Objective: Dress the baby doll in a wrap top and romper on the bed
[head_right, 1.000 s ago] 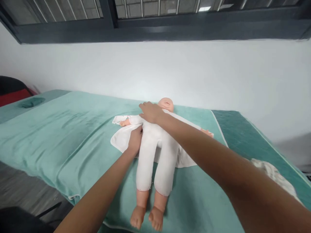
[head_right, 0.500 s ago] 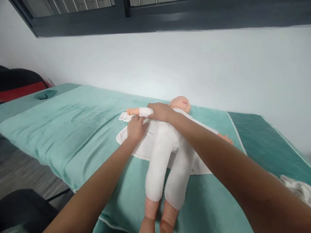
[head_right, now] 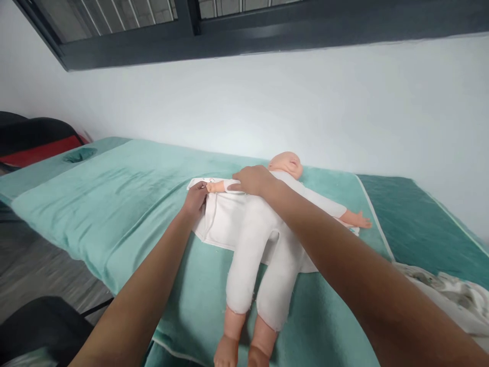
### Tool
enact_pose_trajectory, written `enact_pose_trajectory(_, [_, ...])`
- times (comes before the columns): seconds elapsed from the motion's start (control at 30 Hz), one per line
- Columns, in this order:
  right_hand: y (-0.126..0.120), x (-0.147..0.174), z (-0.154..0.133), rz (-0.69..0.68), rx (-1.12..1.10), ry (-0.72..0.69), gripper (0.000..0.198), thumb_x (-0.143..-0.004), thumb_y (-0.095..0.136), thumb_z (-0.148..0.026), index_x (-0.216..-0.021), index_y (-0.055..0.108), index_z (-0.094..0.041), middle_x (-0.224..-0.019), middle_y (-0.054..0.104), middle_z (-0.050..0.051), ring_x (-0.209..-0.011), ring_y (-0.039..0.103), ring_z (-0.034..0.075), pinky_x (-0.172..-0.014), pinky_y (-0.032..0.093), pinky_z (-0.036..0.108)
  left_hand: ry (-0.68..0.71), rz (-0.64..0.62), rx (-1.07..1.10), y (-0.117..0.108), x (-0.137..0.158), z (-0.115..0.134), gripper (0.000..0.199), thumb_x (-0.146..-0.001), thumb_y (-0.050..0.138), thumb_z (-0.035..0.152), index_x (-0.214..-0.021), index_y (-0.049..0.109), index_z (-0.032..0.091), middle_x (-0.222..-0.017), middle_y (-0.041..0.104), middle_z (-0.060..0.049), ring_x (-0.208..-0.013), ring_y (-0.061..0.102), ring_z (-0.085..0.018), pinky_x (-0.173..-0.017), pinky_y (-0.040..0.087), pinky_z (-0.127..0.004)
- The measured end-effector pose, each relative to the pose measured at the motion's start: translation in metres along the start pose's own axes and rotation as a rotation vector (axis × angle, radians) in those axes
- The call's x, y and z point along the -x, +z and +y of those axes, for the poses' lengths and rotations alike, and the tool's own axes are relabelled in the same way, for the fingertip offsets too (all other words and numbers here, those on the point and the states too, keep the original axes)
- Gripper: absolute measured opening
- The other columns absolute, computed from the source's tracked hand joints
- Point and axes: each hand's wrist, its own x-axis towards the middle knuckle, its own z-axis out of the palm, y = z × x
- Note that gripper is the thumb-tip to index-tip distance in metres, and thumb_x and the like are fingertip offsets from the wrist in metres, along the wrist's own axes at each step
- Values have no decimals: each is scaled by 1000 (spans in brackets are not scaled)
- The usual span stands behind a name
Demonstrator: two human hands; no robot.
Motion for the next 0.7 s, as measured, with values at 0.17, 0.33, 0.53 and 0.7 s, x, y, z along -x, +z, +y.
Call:
enact_pose_trajectory(0.17, [2, -2, 0, -5, 31, -2, 47, -92, 38, -64, -88, 64, -24, -93, 71, 7, -81, 63, 24, -63, 34, 32, -52, -16, 71, -3, 0, 4, 23, -59, 66, 27, -68, 46, 20, -56, 44, 5, -48, 42, -9, -48, 32, -22])
enact_pose_trajectory(0.33, [2, -4, -1, -20, 43, 6, 43, -92, 41, -59, -94, 67, -25, -99, 72, 9, -88, 65, 27, -68, 39, 34, 1, 24, 33, -1, 1, 4, 25, -64, 65, 33, -68, 43, 21, -60, 45, 5, -54, 45, -11, -53, 35, -24])
enact_pose_trajectory(0.53, [7, -10, -3, -36, 80, 66, 42, -91, 45, -56, -98, 70, -23, -103, 72, 14, -94, 66, 32, -72, 42, 38, 266, 148, -342, 8, 7, -4, 15, -75, 60, 20, -68, 46, 21, -63, 46, 4, -64, 42, -13, -62, 30, -26])
enact_pose_trajectory(0.7, [14, -22, -13, -24, 75, 107, 44, -92, 45, -53, -102, 71, -19, -106, 71, 18, -97, 66, 35, -76, 44, 41, 503, -110, -826, 18, 13, -8, 10, -90, 51, 27, -82, 52, 22, -67, 55, 1, -65, 49, -17, -62, 29, -29])
